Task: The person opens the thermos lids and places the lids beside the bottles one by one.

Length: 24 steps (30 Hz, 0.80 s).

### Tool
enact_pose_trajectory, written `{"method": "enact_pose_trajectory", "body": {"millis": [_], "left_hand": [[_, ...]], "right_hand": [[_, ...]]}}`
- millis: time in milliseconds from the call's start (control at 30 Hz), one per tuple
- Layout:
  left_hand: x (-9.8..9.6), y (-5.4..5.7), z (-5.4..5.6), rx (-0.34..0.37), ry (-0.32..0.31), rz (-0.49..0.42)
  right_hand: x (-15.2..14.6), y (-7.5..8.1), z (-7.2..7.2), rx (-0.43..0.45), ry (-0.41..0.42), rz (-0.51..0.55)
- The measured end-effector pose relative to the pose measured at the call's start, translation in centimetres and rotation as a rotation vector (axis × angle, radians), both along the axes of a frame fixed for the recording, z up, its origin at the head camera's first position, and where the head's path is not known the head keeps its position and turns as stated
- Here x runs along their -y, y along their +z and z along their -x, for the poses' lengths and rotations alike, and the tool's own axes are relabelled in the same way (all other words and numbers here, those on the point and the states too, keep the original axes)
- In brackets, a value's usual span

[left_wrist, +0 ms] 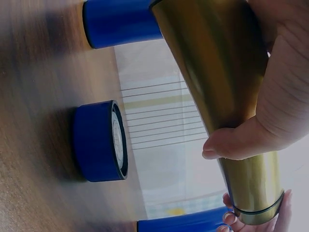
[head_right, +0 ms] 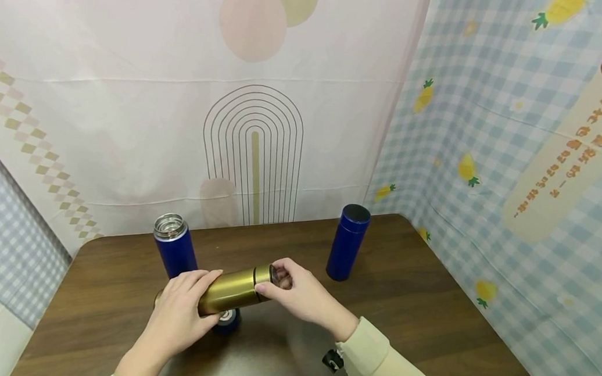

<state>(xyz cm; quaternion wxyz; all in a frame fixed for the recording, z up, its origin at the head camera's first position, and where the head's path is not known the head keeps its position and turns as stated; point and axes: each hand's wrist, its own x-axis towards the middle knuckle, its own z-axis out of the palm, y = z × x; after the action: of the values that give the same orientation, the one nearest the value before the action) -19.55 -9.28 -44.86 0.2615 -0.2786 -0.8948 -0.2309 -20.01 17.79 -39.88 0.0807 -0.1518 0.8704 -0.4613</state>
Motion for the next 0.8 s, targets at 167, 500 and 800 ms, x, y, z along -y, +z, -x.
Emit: {"method": "enact_pose_trajectory", "body": {"millis": [167, 500, 800], "left_hand": [[0.2, 0.0, -0.1, 0.052, -0.010, -0.005], [0.3, -0.2, -0.2, 0.089, -0.008, -0.011], [0.4, -0.2, -0.3, 0.020, 0.000, -0.006]], "right_hand": [[-0.3, -0.1, -0.1, -0.058, 0.093, 0.057], [0.2, 0.3, -0.6, -0.113, 0.121, 0.117], [0.6, -0.1, -0.3, -0.108, -0.058, -0.015]]}}
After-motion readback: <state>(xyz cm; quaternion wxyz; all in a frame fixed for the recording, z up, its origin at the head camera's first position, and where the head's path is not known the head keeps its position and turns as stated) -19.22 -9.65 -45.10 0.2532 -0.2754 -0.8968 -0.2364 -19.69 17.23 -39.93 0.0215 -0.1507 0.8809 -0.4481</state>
